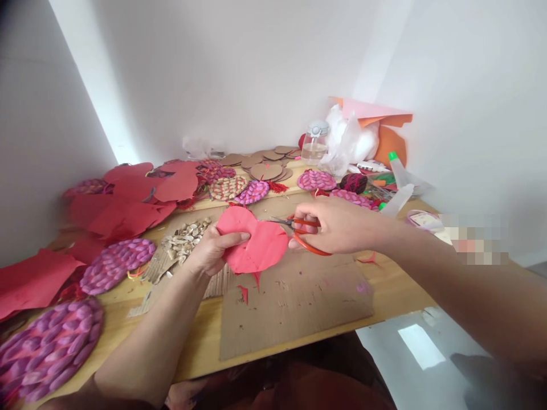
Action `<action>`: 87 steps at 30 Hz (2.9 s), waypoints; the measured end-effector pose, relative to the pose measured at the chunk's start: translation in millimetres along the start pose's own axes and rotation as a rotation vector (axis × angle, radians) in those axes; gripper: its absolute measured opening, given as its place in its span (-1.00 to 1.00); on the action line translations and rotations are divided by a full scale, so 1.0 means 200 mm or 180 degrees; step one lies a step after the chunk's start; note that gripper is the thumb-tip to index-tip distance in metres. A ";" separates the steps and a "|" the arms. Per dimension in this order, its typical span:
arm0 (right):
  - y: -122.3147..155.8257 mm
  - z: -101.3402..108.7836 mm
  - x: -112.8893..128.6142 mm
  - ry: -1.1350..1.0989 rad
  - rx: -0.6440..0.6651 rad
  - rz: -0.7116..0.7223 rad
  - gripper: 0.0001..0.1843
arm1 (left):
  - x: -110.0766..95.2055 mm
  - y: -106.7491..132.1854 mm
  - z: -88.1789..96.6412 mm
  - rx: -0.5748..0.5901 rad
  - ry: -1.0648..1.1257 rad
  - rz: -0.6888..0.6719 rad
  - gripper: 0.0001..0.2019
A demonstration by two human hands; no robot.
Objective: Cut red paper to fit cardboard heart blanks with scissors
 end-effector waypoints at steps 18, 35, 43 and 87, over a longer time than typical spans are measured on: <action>-0.06 -0.05 0.03 0.0693 0.0284 0.0434 -0.55 | 0.04 -0.01 0.00 0.0148 -0.0055 0.0126 -0.71; -0.07 -0.07 0.00 0.0488 0.0365 0.0578 -0.60 | 0.08 -0.01 0.01 0.0058 -0.0052 0.0316 -0.64; -0.08 -0.06 -0.01 0.0657 0.0313 0.0628 -0.62 | 0.09 -0.01 -0.01 0.0095 -0.0043 0.0348 -0.65; -0.31 -0.40 -0.37 -0.3993 -0.1544 -0.0138 -0.55 | 0.05 -0.10 0.15 -0.0527 -0.0405 -0.0148 -0.63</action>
Point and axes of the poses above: each hand's wrist, its own y-axis away from the middle knuckle, its own z-axis out of the back of the hand, x = y × z, the point moved 10 cm from there along -y, towards the middle knuckle, and after that the axes turned 12 degrees about -y, right-handed, at the moved point
